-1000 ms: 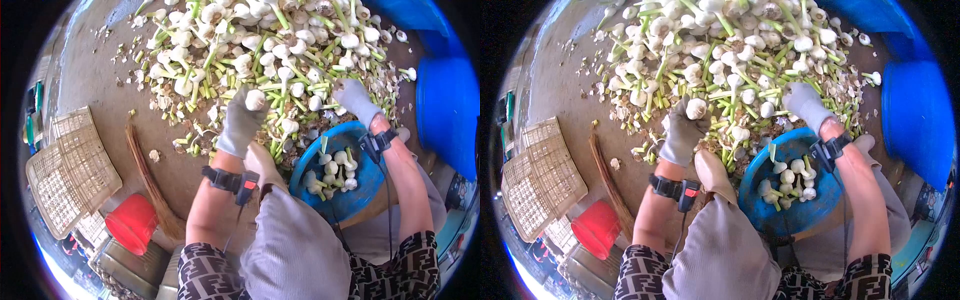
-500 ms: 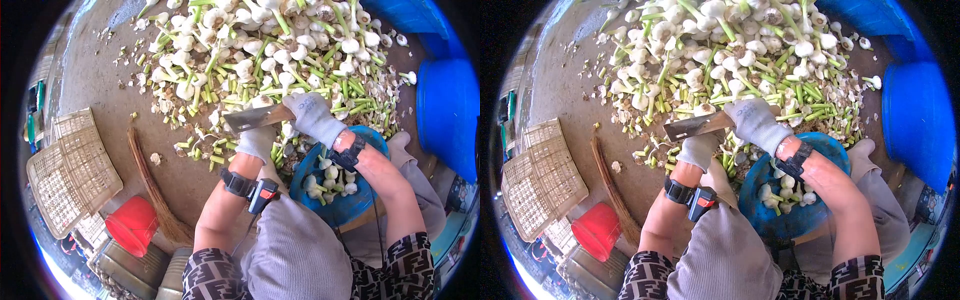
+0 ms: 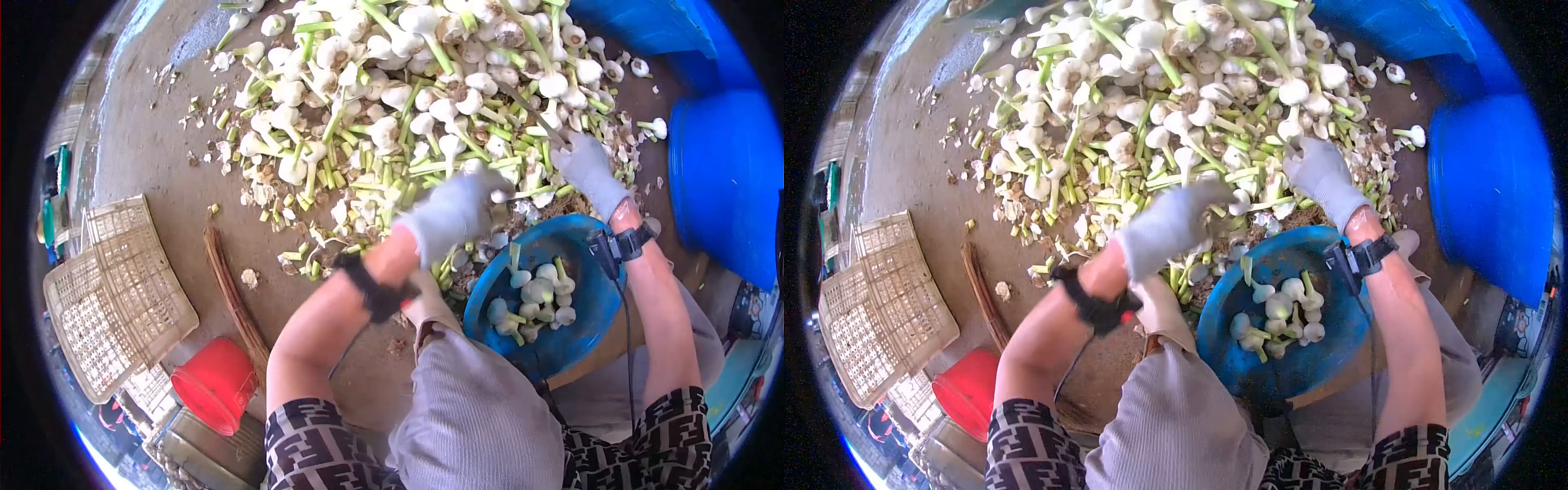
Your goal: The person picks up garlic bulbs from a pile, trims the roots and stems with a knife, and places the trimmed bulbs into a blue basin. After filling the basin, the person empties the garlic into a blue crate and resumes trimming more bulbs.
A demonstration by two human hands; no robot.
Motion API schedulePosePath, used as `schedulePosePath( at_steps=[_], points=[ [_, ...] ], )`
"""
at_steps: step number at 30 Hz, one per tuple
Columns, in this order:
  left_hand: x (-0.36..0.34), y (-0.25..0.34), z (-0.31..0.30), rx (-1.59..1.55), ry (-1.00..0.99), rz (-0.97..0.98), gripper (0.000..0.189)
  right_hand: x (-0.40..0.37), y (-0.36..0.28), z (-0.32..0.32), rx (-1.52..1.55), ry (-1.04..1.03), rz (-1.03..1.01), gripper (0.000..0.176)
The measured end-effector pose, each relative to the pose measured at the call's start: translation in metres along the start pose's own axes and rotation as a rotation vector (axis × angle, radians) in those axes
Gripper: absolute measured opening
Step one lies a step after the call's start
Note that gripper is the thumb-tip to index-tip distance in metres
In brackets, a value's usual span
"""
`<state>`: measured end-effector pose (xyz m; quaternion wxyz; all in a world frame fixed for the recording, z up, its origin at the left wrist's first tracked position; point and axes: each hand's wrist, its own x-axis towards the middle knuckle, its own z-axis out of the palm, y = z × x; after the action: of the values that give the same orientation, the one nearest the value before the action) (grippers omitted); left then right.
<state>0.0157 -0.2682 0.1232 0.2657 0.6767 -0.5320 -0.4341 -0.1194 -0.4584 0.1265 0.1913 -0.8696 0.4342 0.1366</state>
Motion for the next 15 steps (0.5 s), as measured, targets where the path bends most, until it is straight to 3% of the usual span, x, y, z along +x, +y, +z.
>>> schedulePosePath(
  at_steps=[1,3,6,9,10,13,15],
  points=[
    [0.024,-0.022,-0.001,0.234,0.209,-0.007,0.034,-0.001,0.001,-0.002,0.033,-0.008,0.008,0.033],
    [0.060,-0.046,-0.024,0.717,0.387,-0.141,0.034,0.002,0.017,0.016,0.040,0.006,0.058,0.037],
    [0.091,-0.098,-0.022,1.022,0.260,0.052,0.037,-0.008,0.011,0.017,0.032,-0.061,0.080,0.037],
    [0.110,-0.123,-0.008,0.909,0.310,-0.062,0.035,-0.009,0.012,0.022,0.030,-0.086,0.075,0.036],
    [0.110,-0.126,-0.012,0.730,0.341,-0.028,0.033,-0.011,0.013,0.024,0.034,-0.033,0.044,0.033],
    [0.060,-0.065,-0.044,0.723,0.236,-0.063,0.024,-0.018,0.015,0.021,0.095,0.048,-0.010,0.034],
    [0.038,-0.079,-0.031,0.314,0.437,-0.047,0.025,-0.015,0.010,0.019,0.064,0.014,-0.043,0.031]
  ],
)
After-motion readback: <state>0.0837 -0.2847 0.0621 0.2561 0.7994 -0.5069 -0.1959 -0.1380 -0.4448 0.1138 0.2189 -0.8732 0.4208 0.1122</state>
